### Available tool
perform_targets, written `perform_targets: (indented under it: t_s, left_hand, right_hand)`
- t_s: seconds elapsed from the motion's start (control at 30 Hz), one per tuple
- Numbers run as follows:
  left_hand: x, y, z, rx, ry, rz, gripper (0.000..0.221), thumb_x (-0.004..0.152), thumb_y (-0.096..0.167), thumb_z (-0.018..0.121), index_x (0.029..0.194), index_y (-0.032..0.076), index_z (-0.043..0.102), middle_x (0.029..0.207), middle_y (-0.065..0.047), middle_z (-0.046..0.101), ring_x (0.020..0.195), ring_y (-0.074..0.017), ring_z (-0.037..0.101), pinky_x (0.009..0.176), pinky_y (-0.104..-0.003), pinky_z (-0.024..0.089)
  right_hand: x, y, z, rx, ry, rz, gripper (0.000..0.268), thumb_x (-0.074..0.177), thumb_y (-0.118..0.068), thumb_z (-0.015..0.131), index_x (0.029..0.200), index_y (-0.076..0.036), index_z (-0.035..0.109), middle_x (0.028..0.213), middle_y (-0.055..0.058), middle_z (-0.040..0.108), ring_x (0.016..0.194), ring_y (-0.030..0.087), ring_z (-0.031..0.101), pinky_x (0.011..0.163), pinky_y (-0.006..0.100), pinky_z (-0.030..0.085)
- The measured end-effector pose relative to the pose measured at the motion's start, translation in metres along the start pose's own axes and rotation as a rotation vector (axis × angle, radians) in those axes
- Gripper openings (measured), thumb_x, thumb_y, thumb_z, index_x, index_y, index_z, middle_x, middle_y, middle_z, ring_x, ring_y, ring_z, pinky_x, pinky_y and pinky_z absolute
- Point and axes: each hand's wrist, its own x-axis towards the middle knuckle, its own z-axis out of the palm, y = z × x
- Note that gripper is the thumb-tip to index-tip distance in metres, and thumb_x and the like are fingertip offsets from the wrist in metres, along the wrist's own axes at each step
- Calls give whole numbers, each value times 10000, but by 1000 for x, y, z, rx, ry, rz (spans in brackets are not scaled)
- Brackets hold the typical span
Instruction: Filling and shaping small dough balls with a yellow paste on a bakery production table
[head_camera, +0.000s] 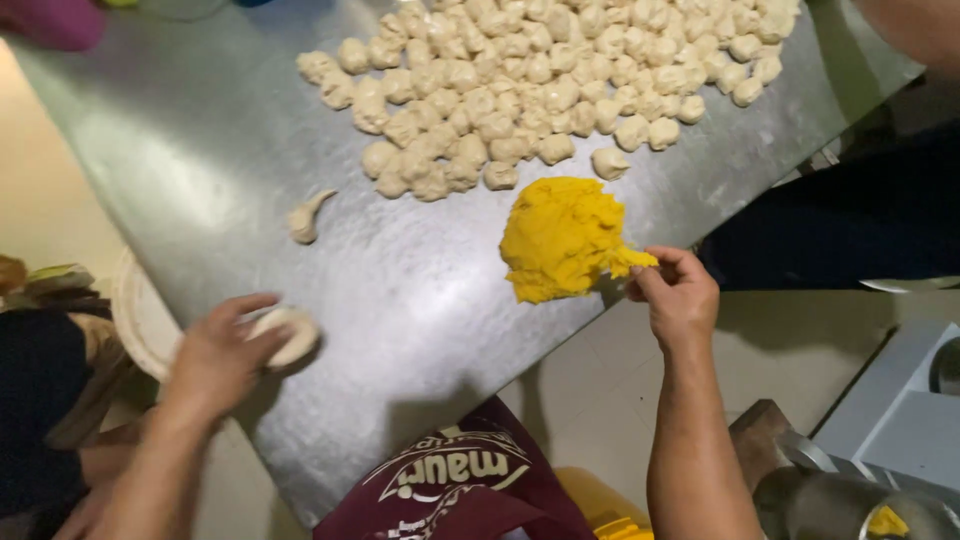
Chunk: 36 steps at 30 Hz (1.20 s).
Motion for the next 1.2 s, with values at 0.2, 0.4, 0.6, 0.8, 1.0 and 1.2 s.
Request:
perform_targets:
  t_s: [0.2,0.4,0.6,0.8,1.0,1.2]
  left_hand:
    - [-16,-1,66,-1265,-298,-110,236,906,13,629,1140,-15,643,1049,-195,736,874,-297,763,758,-383,650]
    - [-20,-28,80,-1252,-339,-123,451,853,-110,652,1289,-26,573,1133,-207,711,917,-338,748,766,-400,652]
    - [-34,-34,106,-1410,-281,-173,266,815,-112,628,1066,-26,616,1008,-195,732,883,-327,757,802,-441,646]
    - [-50,32,154,-1145,-201,-196,416,899,36,730,1275,-93,607,1092,-267,669,932,-433,734,813,-538,634]
    - [-55,100,185,-1148,-223,-60,467,949,190,738,1293,-104,620,1089,-334,684,884,-415,751,746,-517,650]
    - [-67,114,166,-1291,-363,51,549,978,231,665,1398,-105,554,1157,-305,694,942,-370,753,832,-510,632]
  right_hand:
    - [23,37,57,-121,200,-206,323,851,-37,722,1141,-148,813,945,201,725,802,253,726,638,354,618]
    - [23,0,47,33,19,-262,367,806,-40,797,1172,-48,770,1151,147,671,1016,165,633,921,322,556]
    - [53,5,49,-717,-19,-723,199,813,-120,816,988,-213,808,951,10,730,863,247,731,776,368,611]
    - [50,-47,16,-757,-66,-894,509,722,-17,779,1218,-113,719,1317,116,599,1041,354,696,853,420,589]
    - [-7,-76,34,27,-538,-263,336,854,33,773,1184,-13,731,1109,194,748,1011,227,690,905,392,584]
    - [-55,-98,93,-139,-879,-827,302,1000,-153,640,1283,-150,746,1527,188,534,1430,444,449,1179,558,337]
